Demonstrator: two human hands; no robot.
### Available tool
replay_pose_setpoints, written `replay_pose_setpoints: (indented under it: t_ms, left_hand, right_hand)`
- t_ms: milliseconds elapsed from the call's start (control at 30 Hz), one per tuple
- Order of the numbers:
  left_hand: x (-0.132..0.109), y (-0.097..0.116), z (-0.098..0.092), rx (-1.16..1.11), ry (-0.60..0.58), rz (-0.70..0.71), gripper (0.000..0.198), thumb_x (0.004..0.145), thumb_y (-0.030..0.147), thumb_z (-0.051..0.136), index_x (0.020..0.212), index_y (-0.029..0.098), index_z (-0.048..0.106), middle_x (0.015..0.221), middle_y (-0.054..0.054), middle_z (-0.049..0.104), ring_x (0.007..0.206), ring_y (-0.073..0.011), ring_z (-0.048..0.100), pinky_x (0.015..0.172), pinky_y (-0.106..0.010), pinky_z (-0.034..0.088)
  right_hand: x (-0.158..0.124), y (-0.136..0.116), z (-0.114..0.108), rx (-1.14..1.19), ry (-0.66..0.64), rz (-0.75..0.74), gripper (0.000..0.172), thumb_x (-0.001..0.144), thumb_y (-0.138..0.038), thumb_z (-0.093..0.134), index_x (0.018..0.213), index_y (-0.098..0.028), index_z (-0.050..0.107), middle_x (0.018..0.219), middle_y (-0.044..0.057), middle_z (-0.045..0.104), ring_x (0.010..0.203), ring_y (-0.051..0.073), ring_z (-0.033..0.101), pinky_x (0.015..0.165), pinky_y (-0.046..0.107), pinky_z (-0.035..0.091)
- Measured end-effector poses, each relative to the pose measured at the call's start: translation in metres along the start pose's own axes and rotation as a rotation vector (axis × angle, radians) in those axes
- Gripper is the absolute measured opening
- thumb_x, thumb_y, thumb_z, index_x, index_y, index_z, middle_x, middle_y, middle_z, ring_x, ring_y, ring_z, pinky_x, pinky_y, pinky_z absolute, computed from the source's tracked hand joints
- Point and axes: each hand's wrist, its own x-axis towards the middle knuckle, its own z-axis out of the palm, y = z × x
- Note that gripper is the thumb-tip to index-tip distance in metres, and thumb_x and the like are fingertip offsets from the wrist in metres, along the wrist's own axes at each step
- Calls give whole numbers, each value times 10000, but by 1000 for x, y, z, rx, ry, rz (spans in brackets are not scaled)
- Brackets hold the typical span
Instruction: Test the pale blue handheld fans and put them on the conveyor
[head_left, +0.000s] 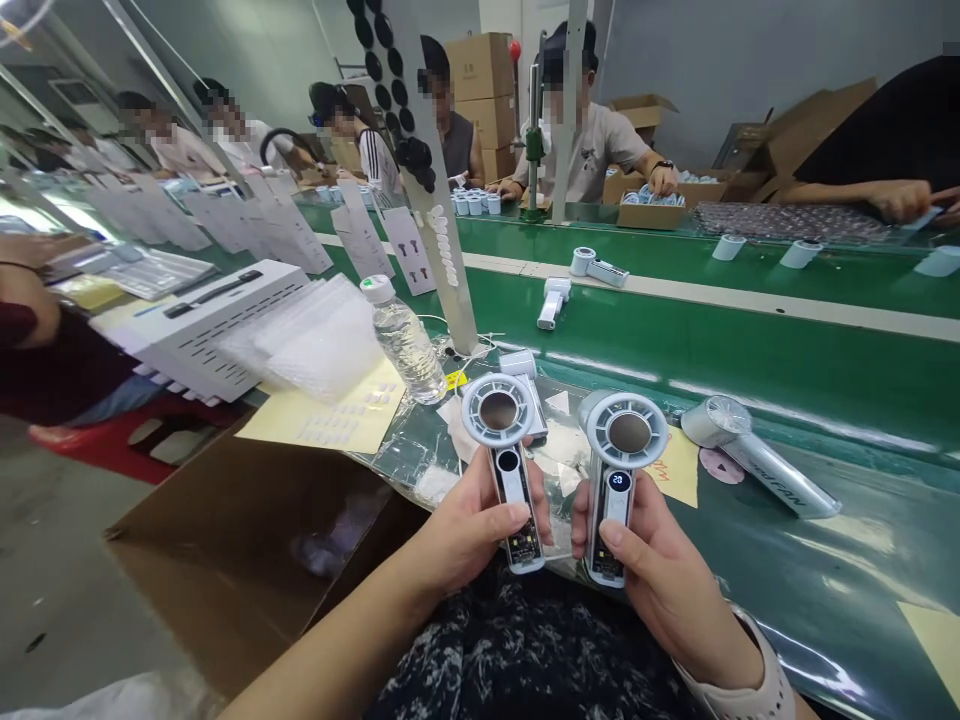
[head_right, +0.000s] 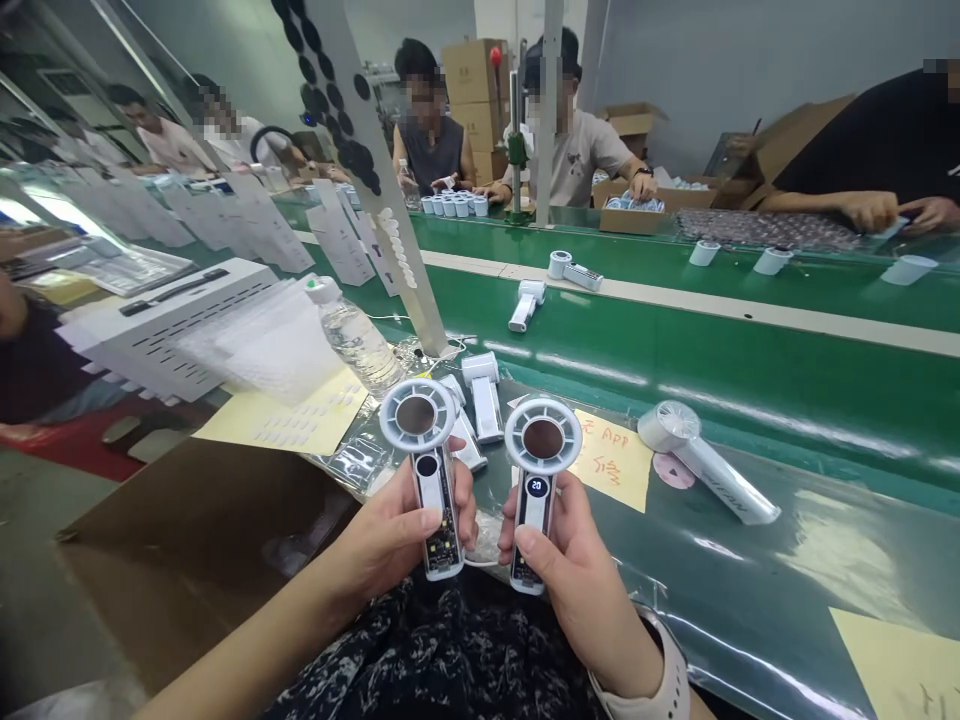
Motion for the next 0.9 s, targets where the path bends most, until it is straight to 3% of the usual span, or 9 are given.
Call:
replay_pose_setpoints:
  t_ms: [300, 500, 667, 767, 900]
  left_hand:
    - [-6, -4, -7, -34, 22, 31, 486, 782, 299, 752, 1166, 221, 464, 920, 8, 565, 702, -130, 617, 659, -289, 518]
    - [-3, -6, -8, -20, 47, 46, 466, 764, 307, 762, 1117, 202, 475, 865, 12, 590, 676, -123, 619, 634, -265, 512]
    - [0, -9, -12, -65, 129, 53, 394, 794, 321, 720, 1085, 206, 481, 824, 25, 591, 618, -114, 607, 589, -255, 517]
    - [-4, -6, -13, -68, 8, 21, 425, 784, 355, 738, 1109, 207, 508, 818, 17, 588, 625, -132, 614, 601, -283, 531]
    - [-8, -2, -13, 43, -94, -2, 332, 784, 403, 742, 941, 151, 592, 759, -19, 600, 638, -135, 593, 639, -283, 512]
  right_hand:
    - [3, 1, 7, 62, -9, 96, 284, 878, -383, 667, 1131, -279, 589, 974, 15, 611, 777, 157, 561, 715, 284, 510]
    - [-1, -5, 13, 77, 77, 157, 297, 857, -391, 681, 1115, -269, 601, 980, 17, 616, 774, 149, 546, 719, 268, 501]
    - [0, -4, 14, 15, 93, 148, 241, 897, -462, 613, 978, -236, 607, 885, 20, 611, 664, 135, 546, 598, 259, 499]
    - [0, -3, 12, 4, 60, 147, 268, 894, -475, 610, 987, -224, 610, 865, 14, 599, 636, 124, 551, 580, 255, 508]
    - [0, -2, 10, -8, 45, 124, 308, 878, -489, 632, 1050, -235, 600, 878, 9, 604, 630, 123, 565, 561, 249, 510]
